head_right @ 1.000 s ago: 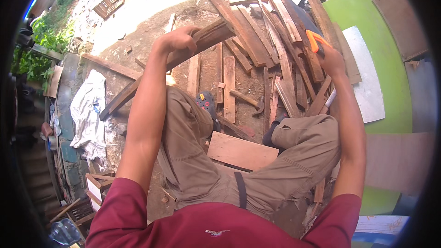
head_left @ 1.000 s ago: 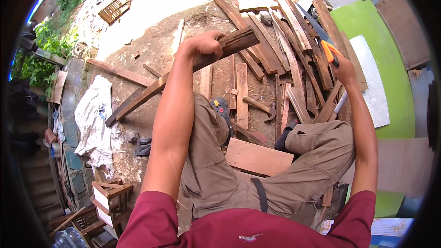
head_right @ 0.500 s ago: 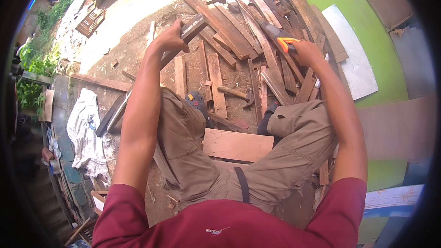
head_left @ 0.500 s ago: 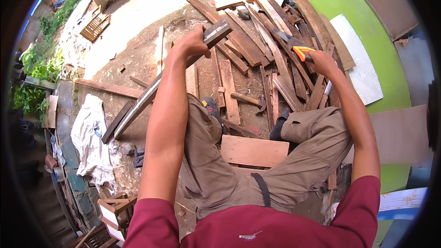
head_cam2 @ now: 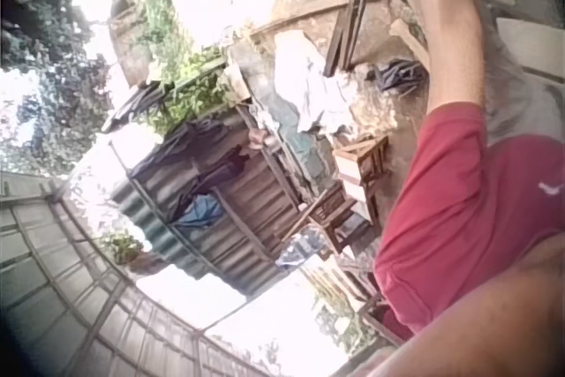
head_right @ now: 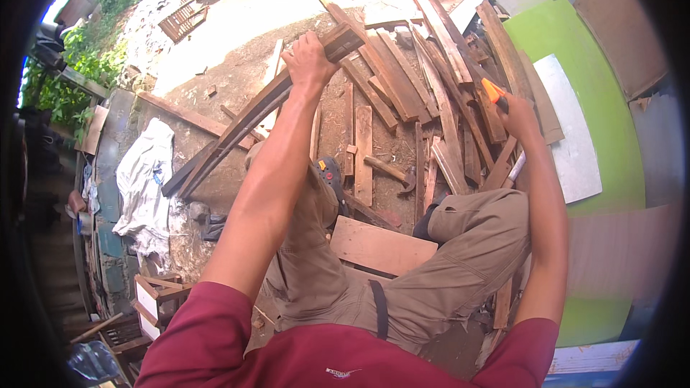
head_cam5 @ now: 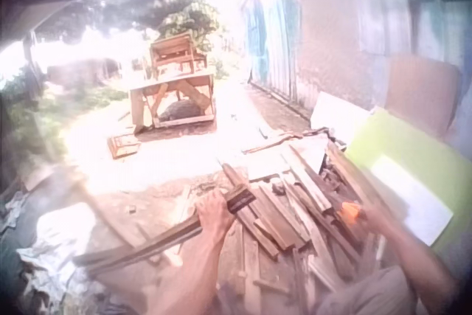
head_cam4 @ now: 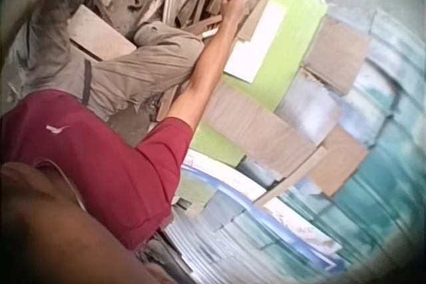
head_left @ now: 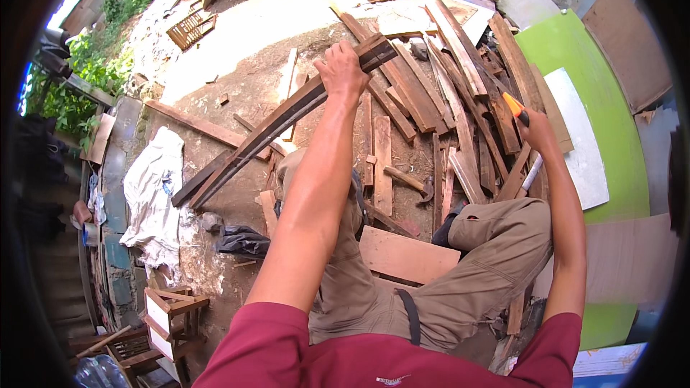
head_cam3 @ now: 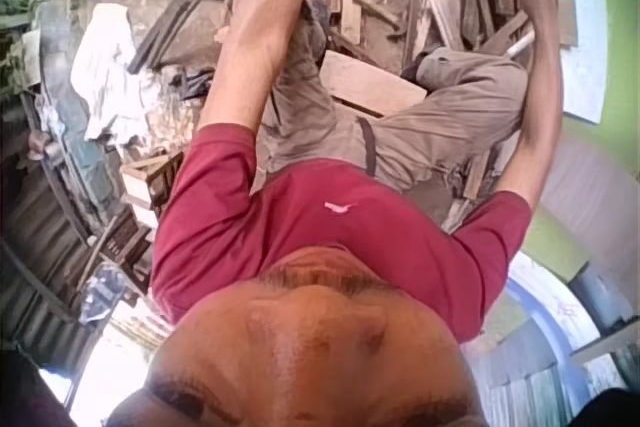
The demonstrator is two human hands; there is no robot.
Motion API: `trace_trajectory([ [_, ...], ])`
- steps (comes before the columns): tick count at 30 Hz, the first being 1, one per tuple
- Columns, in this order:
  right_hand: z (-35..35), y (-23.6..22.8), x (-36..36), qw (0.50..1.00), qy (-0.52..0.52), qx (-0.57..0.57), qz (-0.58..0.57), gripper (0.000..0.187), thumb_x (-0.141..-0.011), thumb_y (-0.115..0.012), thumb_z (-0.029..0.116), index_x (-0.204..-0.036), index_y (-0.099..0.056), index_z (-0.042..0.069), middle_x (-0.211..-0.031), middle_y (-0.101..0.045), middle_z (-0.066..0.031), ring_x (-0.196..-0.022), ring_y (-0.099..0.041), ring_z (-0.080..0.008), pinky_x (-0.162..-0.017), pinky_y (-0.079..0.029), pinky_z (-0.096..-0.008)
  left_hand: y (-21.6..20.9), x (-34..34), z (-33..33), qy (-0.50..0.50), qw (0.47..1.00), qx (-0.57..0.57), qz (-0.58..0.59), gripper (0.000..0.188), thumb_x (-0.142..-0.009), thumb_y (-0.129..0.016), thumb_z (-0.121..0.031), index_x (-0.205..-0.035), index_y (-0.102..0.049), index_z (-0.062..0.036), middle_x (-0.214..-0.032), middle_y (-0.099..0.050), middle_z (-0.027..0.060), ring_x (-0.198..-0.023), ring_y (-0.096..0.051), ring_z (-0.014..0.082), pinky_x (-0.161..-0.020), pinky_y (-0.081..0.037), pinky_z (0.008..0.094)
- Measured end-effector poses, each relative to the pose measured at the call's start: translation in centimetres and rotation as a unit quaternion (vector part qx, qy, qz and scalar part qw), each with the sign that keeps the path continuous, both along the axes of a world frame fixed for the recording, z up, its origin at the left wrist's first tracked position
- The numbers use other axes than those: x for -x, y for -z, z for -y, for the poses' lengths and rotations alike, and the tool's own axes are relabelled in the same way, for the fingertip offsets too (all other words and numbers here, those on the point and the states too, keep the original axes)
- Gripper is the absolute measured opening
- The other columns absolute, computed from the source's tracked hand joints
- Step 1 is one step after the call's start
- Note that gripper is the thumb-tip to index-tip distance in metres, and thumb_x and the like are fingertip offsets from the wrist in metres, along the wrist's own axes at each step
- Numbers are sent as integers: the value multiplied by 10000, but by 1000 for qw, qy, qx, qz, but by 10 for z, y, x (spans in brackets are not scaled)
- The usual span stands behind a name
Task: The person sits on the ground and uses a hand saw to cut a long metal bar into shorter pieces. After sawing, the person uses a metal file to smooth the cut edges of the bar.
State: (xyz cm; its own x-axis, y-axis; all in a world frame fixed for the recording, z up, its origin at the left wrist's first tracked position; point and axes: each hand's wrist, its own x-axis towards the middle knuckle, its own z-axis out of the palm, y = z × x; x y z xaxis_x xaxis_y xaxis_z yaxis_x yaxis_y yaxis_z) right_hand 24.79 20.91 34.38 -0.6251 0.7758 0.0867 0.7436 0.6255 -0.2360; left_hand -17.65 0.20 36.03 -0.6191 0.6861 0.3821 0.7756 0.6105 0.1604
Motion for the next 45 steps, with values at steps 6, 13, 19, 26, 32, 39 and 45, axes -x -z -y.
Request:
trace_trajectory([
  [6,5,-5,-2,999,16,-11,-42,230,-886,-704,182,-1047,-686,18,-938,-699,-270,-935,-668,-460,-801,-530,-510,21,-16,8,24,996,-79,-40,474,-726,-794,-114,-1131,-554,-52,-1042,-553,71,-1019,-554,229,-897,-390,463],
  [13,20,-12,0,998,30,6,-59,209,-892,-695,183,-1015,-691,14,-883,-700,-251,-866,-684,-426,-749,-520,-469,24,-22,11,34,999,-22,-5,498,-712,-753,-93,-1165,-549,-66,-1071,-549,75,-1050,-541,220,-918,-387,461],
  [19,55,-32,-32,955,120,33,-270,275,-938,-711,240,-988,-700,-30,-744,-675,-116,-714,-638,-193,-687,-493,-378,34,-31,0,70,997,-1,26,587,-712,-794,-172,-1225,-528,-67,-1112,-569,64,-1071,-557,222,-926,-394,466],
  [26,182,-65,4,867,168,110,-455,277,-1018,-645,260,-863,-605,34,-700,-548,31,-614,-503,-53,-544,-399,-288,63,-13,6,161,969,93,162,703,-682,-891,-319,-1220,-524,-53,-1192,-663,151,-1148,-637,288,-1014,-443,544],
  [32,282,-54,8,610,206,274,-714,80,-1021,-603,112,-985,-563,52,-683,-452,21,-550,-419,-60,-497,-393,-255,100,-38,-7,259,851,168,426,802,-652,-926,-400,-1284,-638,3,-1261,-675,232,-1192,-638,338,-1043,-490,391],
  [39,281,-19,4,651,306,355,-597,132,-1009,-644,122,-986,-530,59,-643,-472,28,-486,-412,-58,-455,-380,-250,189,-34,-23,233,701,311,598,783,-721,-866,-433,-1355,-640,-33,-1327,-663,168,-1200,-629,307,-1062,-458,383],
  [45,276,-2,-17,775,325,333,-426,156,-1002,-666,136,-934,-571,32,-670,-547,18,-531,-481,-53,-495,-374,-232,263,-31,-64,233,813,257,467,772,-744,-862,-416,-1352,-599,-20,-1322,-656,203,-1248,-605,355,-1060,-465,419],
])
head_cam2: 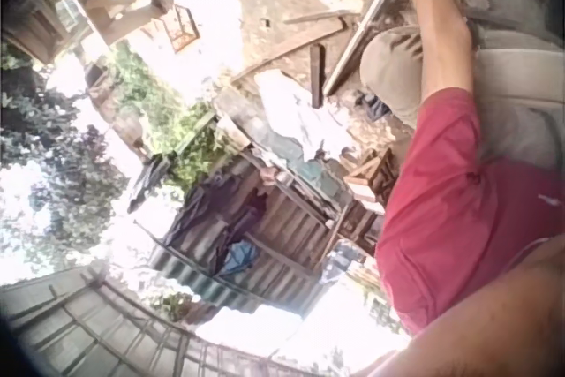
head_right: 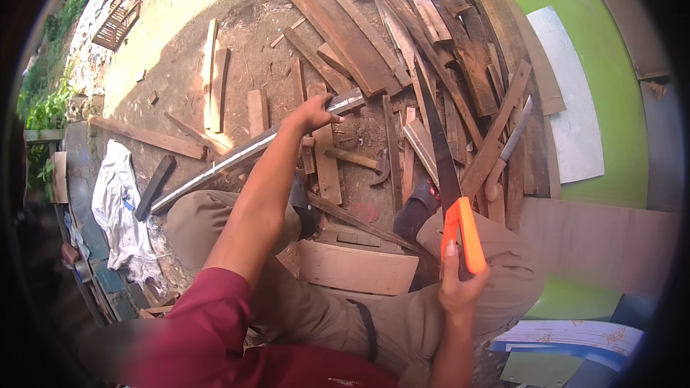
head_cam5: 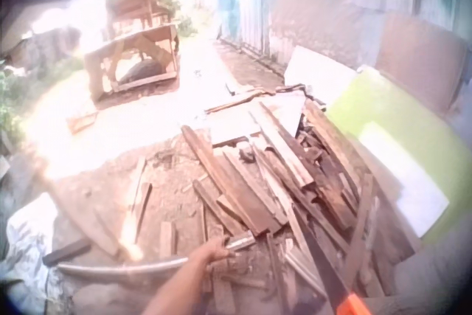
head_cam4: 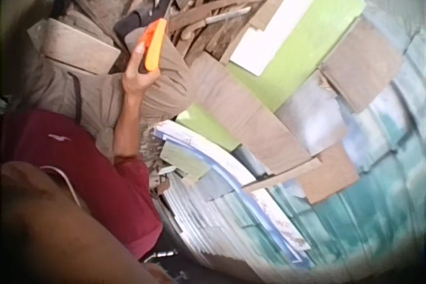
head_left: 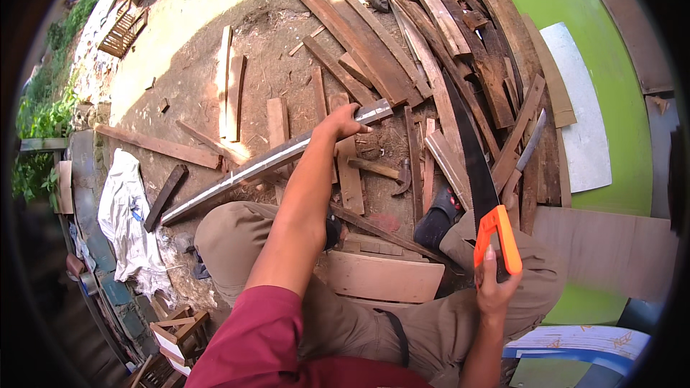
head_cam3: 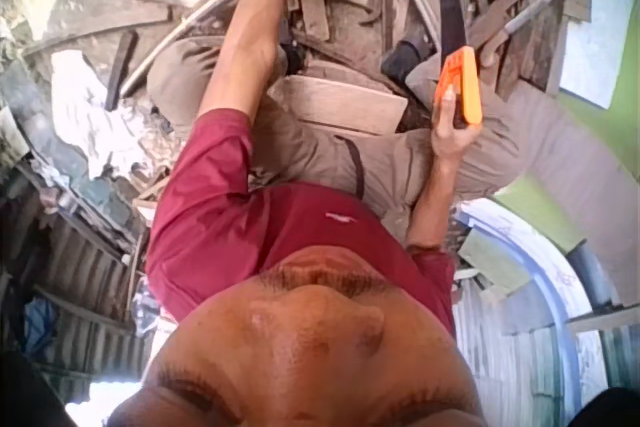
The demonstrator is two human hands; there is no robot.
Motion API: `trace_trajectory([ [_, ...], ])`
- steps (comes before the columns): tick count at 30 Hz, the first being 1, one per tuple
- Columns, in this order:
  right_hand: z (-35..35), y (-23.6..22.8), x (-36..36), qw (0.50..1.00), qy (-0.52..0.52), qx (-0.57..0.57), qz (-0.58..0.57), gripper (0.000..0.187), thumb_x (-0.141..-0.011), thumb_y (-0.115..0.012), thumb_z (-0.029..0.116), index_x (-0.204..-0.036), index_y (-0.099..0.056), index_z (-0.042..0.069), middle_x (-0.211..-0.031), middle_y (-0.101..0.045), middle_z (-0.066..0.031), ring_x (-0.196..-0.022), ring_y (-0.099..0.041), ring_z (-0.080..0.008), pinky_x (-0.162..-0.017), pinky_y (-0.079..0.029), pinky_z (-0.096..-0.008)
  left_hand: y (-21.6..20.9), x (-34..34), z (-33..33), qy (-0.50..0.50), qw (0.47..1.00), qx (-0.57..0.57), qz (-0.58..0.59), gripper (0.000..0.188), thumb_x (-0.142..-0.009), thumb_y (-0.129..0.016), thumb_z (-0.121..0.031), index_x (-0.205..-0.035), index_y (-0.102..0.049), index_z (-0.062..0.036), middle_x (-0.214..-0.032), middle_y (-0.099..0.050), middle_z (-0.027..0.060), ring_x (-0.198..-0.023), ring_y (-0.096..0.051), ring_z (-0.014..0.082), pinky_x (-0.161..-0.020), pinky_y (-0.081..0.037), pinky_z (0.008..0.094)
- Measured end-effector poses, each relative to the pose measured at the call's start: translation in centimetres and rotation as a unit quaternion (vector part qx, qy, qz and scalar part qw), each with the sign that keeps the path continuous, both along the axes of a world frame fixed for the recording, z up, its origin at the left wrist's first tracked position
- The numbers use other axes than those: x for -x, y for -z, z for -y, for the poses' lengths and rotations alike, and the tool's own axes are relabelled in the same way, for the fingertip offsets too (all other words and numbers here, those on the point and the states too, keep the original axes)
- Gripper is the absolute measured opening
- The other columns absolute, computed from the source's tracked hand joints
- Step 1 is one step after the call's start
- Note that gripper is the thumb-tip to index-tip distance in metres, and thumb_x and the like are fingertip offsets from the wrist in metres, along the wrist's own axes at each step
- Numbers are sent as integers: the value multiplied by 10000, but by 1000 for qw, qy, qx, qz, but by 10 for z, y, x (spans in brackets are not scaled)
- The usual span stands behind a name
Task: The person sits on the ground and uses a hand saw to cut a long metal bar into shorter pieces. After sawing, the person uses a metal file to smooth the cut edges of the bar.
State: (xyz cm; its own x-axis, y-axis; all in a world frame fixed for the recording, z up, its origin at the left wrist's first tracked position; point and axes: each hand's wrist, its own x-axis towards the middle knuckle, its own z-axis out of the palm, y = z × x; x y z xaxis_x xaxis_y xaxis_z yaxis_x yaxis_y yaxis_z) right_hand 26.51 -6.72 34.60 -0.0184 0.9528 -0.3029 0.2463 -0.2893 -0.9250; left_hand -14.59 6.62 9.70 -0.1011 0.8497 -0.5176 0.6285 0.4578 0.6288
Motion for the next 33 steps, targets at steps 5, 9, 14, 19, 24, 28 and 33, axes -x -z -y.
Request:
trace_trajectory([
  [5,-15,16,6,986,-60,-63,145,196,-933,-709,125,-822,-645,-22,-634,-574,-39,-573,-549,-137,-553,-430,-325,46,15,-28,4,989,26,-143,783,-780,-831,-481,-1378,-556,-57,-1296,-662,186,-1225,-612,363,-1087,-412,511],
  [9,-27,24,10,971,-120,-87,185,147,-905,-688,93,-842,-652,-35,-629,-560,-101,-552,-559,-178,-545,-423,-335,86,10,-15,-80,949,-180,-244,706,-853,-732,-549,-1346,-575,-69,-1225,-682,180,-1209,-611,347,-1071,-375,516],
  [14,-55,47,21,972,-167,-72,148,126,-898,-673,69,-827,-649,-33,-631,-574,-91,-521,-567,-207,-528,-432,-355,73,34,-27,-207,967,-49,-144,613,-1014,-455,-591,-1194,-681,-51,-1203,-686,164,-1230,-584,338,-1040,-381,532],
  [19,-89,138,92,992,-120,-23,40,142,-930,-655,74,-825,-654,-22,-623,-597,-86,-533,-578,-179,-523,-428,-337,100,19,-49,-221,924,-105,-293,527,-1058,-388,-473,-1202,-658,-44,-1313,-630,181,-1296,-541,321,-1076,-351,580],
  [24,-133,240,150,988,-141,-54,22,131,-941,-684,83,-959,-698,-46,-704,-631,-47,-626,-574,-104,-579,-450,-288,115,10,-45,-233,905,-125,-334,479,-1040,-430,-441,-1288,-595,-66,-1456,-532,155,-1388,-458,301,-1094,-333,570],
  [28,-165,277,179,972,-203,-103,62,124,-924,-695,83,-953,-697,-38,-659,-613,-69,-586,-587,-130,-570,-471,-309,105,11,-49,-233,924,-105,-286,498,-1029,-453,-451,-1322,-598,-75,-1428,-573,163,-1356,-512,302,-1099,-336,551],
  [33,-188,308,192,950,-253,-172,60,114,-910,-706,90,-947,-698,-17,-634,-595,-91,-552,-604,-167,-561,-478,-321,102,13,-52,-261,922,-102,-266,536,-1009,-487,-470,-1330,-581,-51,-1432,-558,156,-1340,-518,294,-1089,-341,521],
])
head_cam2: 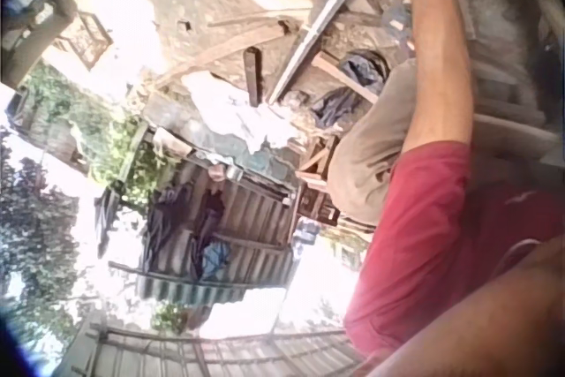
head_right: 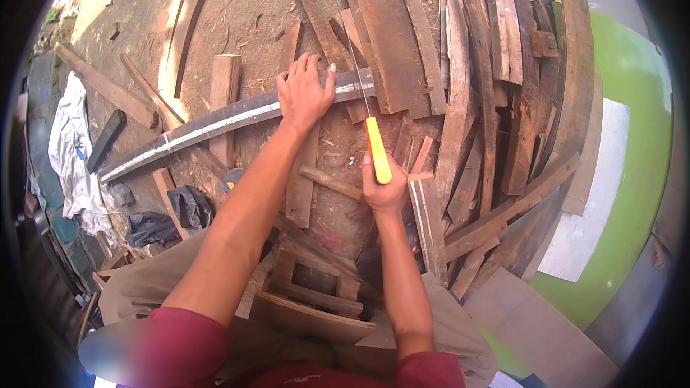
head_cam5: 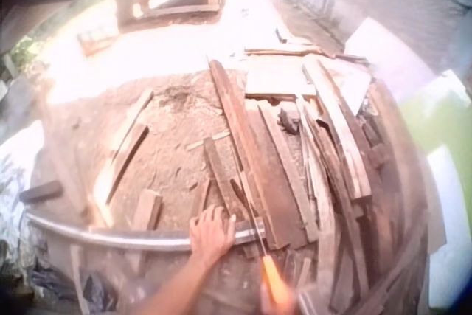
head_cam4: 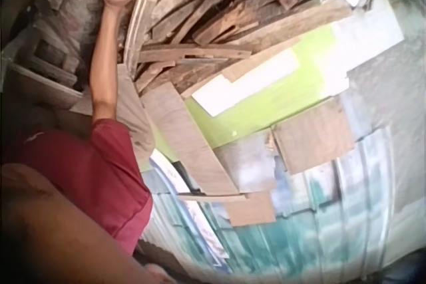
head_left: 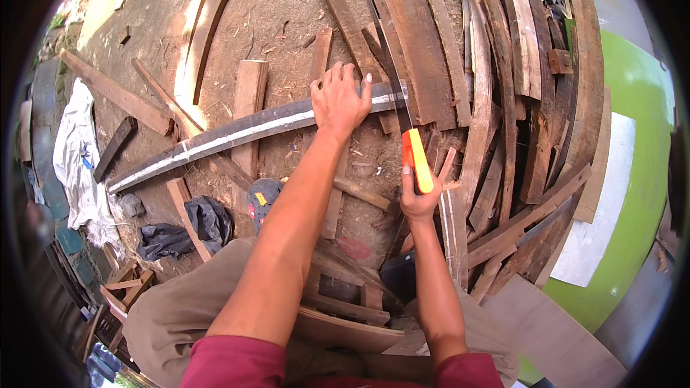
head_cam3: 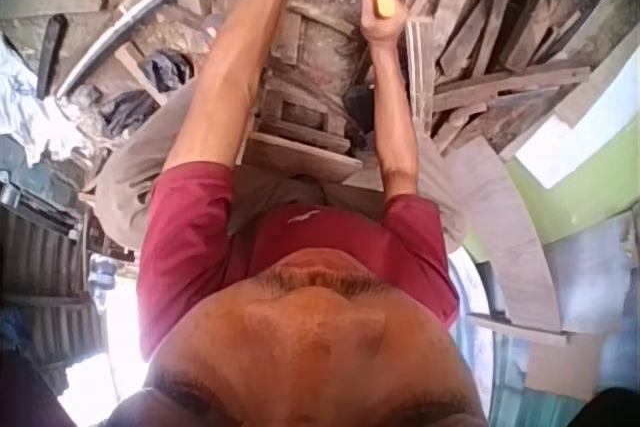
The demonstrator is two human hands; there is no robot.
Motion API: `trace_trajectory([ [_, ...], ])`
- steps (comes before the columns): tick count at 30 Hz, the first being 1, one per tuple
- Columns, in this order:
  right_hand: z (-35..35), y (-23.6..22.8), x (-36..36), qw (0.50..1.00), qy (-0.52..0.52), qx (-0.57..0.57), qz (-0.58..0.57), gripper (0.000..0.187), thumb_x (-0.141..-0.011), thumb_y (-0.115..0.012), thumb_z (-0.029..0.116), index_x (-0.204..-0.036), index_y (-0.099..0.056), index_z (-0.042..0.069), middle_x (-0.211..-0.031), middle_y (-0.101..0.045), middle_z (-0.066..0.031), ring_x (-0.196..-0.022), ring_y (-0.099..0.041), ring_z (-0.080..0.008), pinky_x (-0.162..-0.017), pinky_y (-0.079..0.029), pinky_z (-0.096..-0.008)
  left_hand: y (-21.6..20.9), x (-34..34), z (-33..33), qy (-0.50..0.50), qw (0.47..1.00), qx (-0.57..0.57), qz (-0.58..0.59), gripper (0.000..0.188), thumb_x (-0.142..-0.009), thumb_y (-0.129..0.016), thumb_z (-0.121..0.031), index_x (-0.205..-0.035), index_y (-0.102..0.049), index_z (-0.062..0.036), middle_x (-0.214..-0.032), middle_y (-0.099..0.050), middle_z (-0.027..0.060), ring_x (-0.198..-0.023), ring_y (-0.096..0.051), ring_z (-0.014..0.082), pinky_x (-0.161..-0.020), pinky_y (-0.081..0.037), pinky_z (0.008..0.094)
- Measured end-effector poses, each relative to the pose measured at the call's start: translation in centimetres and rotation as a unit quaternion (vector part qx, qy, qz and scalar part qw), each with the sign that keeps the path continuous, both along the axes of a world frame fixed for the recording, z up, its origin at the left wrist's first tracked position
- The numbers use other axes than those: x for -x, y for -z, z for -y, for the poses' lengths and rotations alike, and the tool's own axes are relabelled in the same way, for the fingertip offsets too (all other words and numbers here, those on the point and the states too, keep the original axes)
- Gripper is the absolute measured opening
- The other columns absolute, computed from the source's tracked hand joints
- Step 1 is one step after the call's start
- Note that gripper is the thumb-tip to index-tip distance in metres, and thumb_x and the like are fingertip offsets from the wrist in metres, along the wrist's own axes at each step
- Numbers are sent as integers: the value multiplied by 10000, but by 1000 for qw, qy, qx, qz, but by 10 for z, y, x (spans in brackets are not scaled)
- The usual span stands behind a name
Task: The person sits on the ground and uses a hand saw to cut a long metal bar into shorter pieces. After sawing, the person uses a metal file to smooth the cut edges of the bar.
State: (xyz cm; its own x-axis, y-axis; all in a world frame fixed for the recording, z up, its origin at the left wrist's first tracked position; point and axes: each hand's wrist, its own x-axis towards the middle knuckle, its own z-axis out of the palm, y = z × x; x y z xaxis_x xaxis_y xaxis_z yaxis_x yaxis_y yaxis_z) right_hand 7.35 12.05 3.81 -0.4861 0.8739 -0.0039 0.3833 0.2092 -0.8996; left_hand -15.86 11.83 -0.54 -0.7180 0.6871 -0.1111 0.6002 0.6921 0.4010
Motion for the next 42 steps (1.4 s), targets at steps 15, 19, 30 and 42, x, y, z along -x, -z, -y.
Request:
trace_trajectory([
  [15,24,16,-26,995,-50,72,-37,206,-895,-731,118,-778,-606,3,-586,-523,-69,-494,-517,-164,-511,-416,-337,-1,4,-8,-60,997,54,-16,355,-968,-497,-326,-1085,-680,-44,-1194,-688,165,-1118,-629,291,-919,-438,486],
  [19,22,17,-30,993,-55,98,-30,278,-897,-730,136,-703,-576,9,-559,-496,-82,-462,-482,-196,-493,-387,-358,4,1,-6,-74,996,27,-30,333,-944,-509,-306,-970,-713,-44,-1032,-733,153,-1038,-657,314,-922,-432,481],
  [30,46,0,-55,997,-68,42,18,257,-948,-666,54,-716,-571,0,-557,-454,-12,-489,-418,-131,-483,-335,-332,8,5,-4,-63,998,12,6,359,-921,-509,-311,-934,-713,-16,-1001,-737,197,-1008,-666,343,-883,-442,486],
  [42,7,17,-10,998,-61,27,13,220,-861,-679,67,-686,-558,12,-545,-504,-112,-438,-493,-251,-470,-380,-386,2,5,-9,-42,998,38,41,375,-930,-472,-288,-952,-713,-1,-1001,-737,219,-1033,-675,356,-916,-460,520],
])
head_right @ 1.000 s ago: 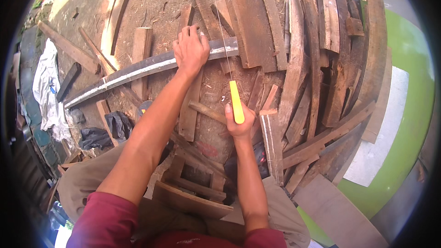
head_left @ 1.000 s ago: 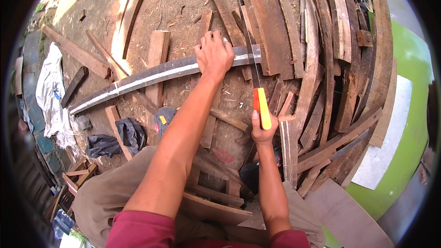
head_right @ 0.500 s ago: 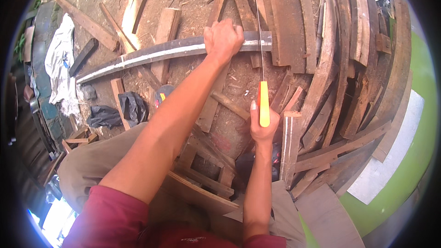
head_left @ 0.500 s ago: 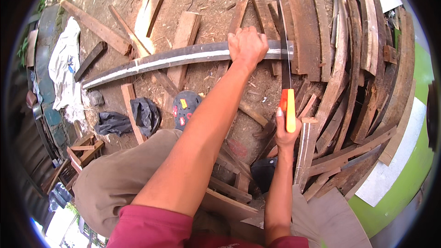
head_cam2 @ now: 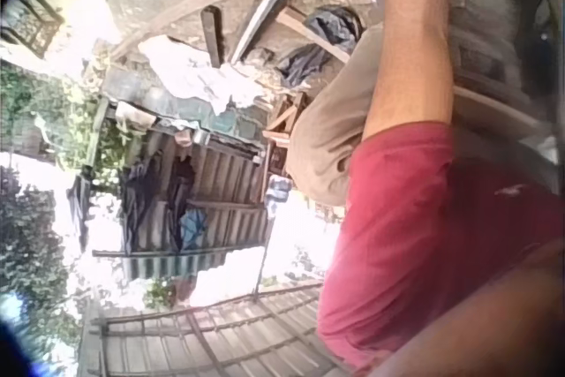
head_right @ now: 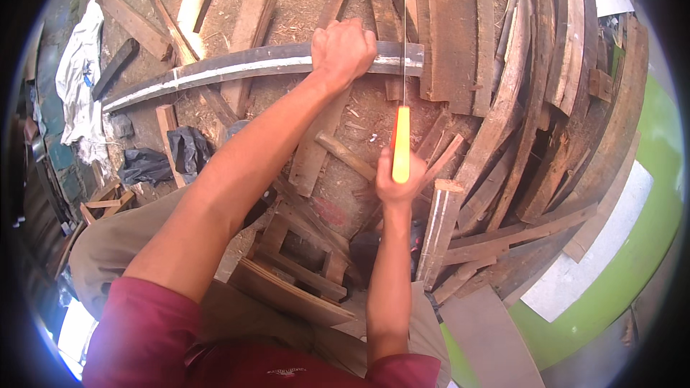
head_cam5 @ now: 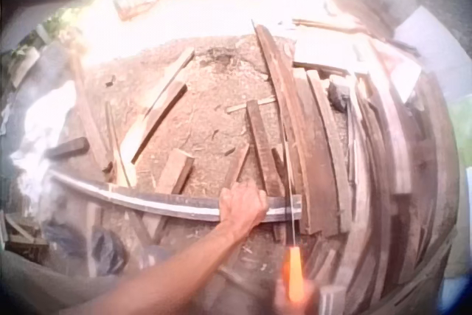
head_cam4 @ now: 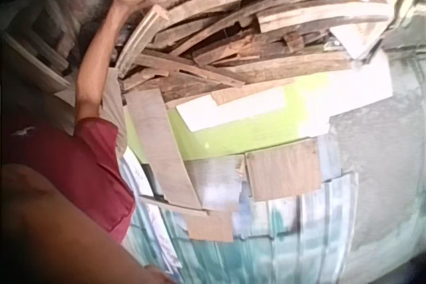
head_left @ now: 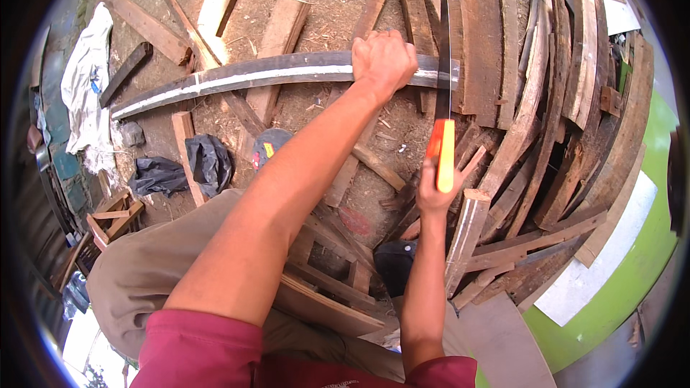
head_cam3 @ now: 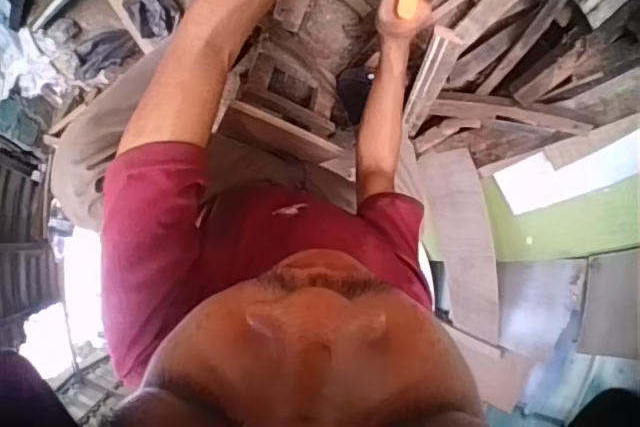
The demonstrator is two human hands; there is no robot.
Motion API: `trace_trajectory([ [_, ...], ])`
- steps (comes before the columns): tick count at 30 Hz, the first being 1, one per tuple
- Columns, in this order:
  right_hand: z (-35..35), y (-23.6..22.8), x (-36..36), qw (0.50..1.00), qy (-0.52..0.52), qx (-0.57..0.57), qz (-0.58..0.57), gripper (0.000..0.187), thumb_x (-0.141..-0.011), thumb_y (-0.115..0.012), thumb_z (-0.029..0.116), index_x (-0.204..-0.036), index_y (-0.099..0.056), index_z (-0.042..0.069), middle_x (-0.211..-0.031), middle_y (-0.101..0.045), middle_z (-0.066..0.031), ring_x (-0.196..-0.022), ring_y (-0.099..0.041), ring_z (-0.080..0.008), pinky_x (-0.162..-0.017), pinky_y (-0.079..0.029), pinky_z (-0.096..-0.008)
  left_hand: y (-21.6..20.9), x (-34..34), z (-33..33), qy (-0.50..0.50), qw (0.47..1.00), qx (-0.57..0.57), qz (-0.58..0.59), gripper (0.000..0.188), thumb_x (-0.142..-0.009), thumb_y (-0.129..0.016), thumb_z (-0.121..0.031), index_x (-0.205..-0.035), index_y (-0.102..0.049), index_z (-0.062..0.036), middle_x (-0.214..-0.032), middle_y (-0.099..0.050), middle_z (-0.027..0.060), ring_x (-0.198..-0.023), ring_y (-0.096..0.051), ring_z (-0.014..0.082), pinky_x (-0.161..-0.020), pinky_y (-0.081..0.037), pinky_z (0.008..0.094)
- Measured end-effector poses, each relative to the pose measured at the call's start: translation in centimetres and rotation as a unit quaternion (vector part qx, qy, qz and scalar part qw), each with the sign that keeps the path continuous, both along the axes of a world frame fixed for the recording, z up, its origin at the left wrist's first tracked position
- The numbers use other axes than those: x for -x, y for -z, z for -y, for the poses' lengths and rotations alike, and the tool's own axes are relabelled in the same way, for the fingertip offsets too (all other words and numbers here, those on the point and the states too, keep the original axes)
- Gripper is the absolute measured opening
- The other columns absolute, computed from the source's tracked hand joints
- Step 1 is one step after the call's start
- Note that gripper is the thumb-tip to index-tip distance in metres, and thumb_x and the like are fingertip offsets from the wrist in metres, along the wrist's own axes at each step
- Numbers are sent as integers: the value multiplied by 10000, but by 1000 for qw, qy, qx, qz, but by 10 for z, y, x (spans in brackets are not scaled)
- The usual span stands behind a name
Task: The person sits on the ground and uses a hand saw to cut a long metal bar into shorter pieces. After sawing, the person uses a metal file to smooth the cut edges of the bar.
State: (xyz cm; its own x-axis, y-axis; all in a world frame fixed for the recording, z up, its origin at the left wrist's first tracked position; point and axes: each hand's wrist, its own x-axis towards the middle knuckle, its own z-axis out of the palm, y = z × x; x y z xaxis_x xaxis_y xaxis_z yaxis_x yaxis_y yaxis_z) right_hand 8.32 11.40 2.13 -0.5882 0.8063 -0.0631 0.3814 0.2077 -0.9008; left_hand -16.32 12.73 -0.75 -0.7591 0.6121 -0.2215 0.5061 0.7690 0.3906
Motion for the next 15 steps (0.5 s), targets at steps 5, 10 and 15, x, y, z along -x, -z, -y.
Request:
trace_trajectory([
  [5,58,-35,-99,998,-43,33,14,117,-828,-602,52,-728,-600,-8,-595,-550,-50,-487,-506,-174,-549,-447,-316,1,3,9,-11,1000,3,-3,359,-918,-488,-278,-958,-705,5,-967,-735,205,-1021,-672,344,-898,-453,504],
  [10,-3,-23,23,996,48,70,27,170,-840,-676,26,-693,-599,-13,-545,-510,-97,-458,-496,-164,-475,-401,-340,-1,3,-1,1,1000,-10,-14,362,-920,-486,-281,-921,-718,-2,-948,-735,229,-962,-691,358,-864,-466,508],
  [15,28,-8,-27,999,-8,-36,14,115,-823,-638,26,-719,-610,-13,-553,-515,-83,-468,-525,-206,-497,-419,-352,4,9,6,1,1000,-19,-19,364,-918,-475,-269,-897,-712,6,-934,-731,238,-940,-688,392,-872,-477,531],
])
